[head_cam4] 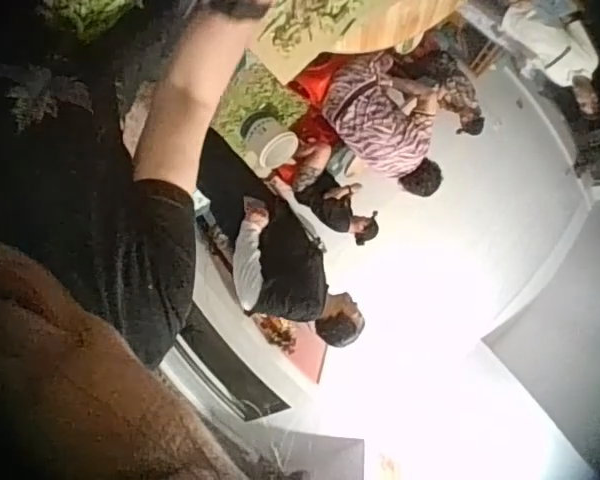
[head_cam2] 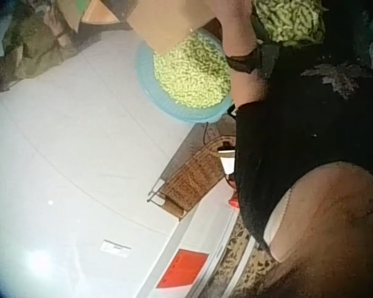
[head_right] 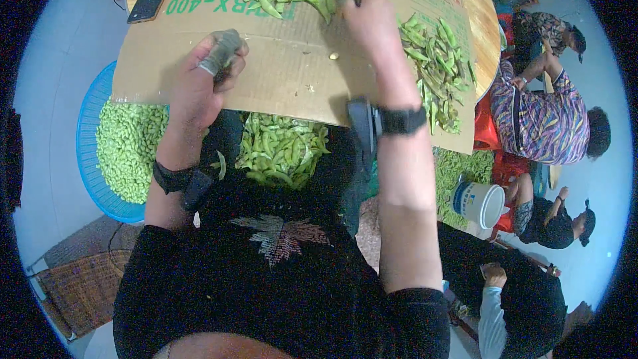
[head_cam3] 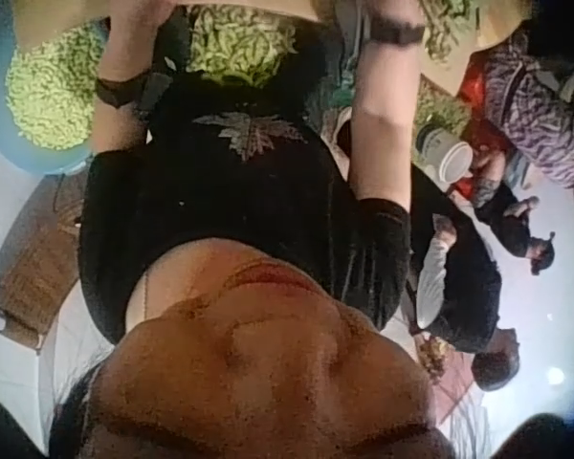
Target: Shelling green soybean pods by hand using a thumb blade to extract the beans.
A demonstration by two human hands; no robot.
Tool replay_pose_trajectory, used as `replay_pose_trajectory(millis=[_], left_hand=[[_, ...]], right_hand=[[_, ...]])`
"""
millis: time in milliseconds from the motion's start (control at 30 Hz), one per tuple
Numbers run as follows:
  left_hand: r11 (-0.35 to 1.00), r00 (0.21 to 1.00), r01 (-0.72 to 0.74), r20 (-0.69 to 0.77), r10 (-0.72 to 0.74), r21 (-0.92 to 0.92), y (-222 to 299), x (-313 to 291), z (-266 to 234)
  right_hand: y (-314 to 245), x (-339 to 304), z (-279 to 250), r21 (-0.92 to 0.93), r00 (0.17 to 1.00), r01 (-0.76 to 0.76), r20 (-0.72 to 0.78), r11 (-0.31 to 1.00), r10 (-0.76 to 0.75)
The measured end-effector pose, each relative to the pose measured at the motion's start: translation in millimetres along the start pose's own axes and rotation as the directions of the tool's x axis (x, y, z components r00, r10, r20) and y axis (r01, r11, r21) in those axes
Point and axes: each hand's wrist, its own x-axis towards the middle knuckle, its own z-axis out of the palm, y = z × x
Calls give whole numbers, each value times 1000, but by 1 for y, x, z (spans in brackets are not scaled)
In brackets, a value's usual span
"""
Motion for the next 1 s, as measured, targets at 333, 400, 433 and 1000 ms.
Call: replay_pose_trajectory(millis=[333,400,433,1000], left_hand=[[998,990,-61,123,63,-20,-15,11,23],[1000,996,9,88,-7,-21,-16,13,36],[997,996,21,85,-15,-70,-24,14,40],[991,996,-86,-22,89,106,-36,0,51]], right_hand=[[-31,-37,3,-127,987,150,-39,980,-156],[-53,-62,-2,-35,977,203,-63,979,-205],[-64,-75,-7,44,983,181,-28,982,-180],[-68,-125,-14,741,841,-521,531,423,107]])
